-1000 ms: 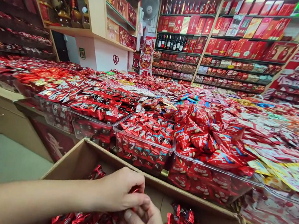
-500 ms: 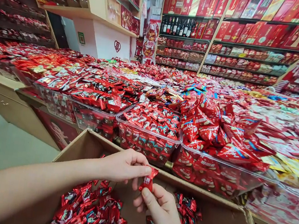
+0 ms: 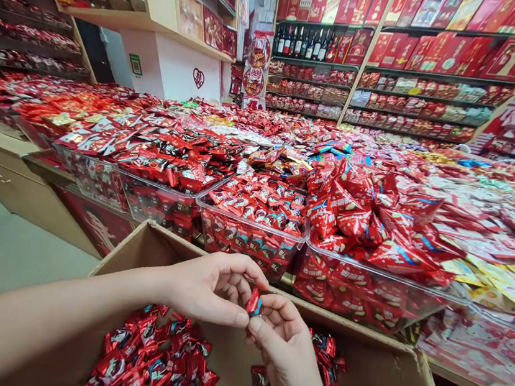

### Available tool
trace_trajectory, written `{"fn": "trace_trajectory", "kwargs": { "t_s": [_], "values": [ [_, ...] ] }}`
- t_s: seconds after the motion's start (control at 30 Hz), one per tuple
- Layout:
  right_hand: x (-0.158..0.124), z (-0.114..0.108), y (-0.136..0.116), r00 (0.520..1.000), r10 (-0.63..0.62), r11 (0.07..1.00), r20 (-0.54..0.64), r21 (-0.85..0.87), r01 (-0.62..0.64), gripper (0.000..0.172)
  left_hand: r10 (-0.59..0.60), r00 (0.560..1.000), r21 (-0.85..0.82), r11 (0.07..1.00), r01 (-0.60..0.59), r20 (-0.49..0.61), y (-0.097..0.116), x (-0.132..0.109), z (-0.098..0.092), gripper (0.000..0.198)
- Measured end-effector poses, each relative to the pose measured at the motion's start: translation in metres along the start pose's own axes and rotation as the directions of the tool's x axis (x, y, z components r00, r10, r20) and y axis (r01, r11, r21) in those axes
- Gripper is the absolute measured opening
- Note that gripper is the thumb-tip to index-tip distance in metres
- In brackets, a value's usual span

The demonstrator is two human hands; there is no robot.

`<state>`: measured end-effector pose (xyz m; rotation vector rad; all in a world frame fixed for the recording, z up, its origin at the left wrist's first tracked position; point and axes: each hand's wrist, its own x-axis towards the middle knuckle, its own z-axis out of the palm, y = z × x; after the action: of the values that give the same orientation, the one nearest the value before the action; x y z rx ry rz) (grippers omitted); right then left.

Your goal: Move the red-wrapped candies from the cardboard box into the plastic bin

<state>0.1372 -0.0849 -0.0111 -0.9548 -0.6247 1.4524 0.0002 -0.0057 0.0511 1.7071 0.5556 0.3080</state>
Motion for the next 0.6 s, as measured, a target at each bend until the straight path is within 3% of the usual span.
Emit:
{"fn": "trace_trajectory", "kwargs": {
  "t_s": [0.07, 0.3, 0.43, 0.6],
  "values": [
    [0.002, -0.002, 0.002, 0.998, -0.04, 0.997, -0.038, -0.062, 0.038, 0.026, -0.019, 0.999, -0.011, 1.0, 0.018, -0.033, -0.001, 0.001, 0.0, 0.04],
    [0.0, 0.0, 0.006, 0.991, -0.12, 0.976, -0.059, -0.19, 0.107, 0.025, 0.017, 0.99, 0.088, 0.996, -0.005, -0.141, -0.008, 0.004, 0.0, 0.025],
    [-0.004, 0.002, 0.01, 0.984, -0.156, 0.959, -0.086, -0.252, 0.13, 0.024, -0.002, 0.996, 0.115, 0.993, 0.012, -0.09, -0.008, 0.002, -0.002, 0.029],
    [-0.006, 0.0, 0.017, 0.993, -0.116, 0.96, -0.009, -0.258, 0.11, 0.023, -0.017, 0.998, 0.222, 0.975, 0.029, -0.056, -0.003, -0.004, -0.007, 0.026]
  ]
}}
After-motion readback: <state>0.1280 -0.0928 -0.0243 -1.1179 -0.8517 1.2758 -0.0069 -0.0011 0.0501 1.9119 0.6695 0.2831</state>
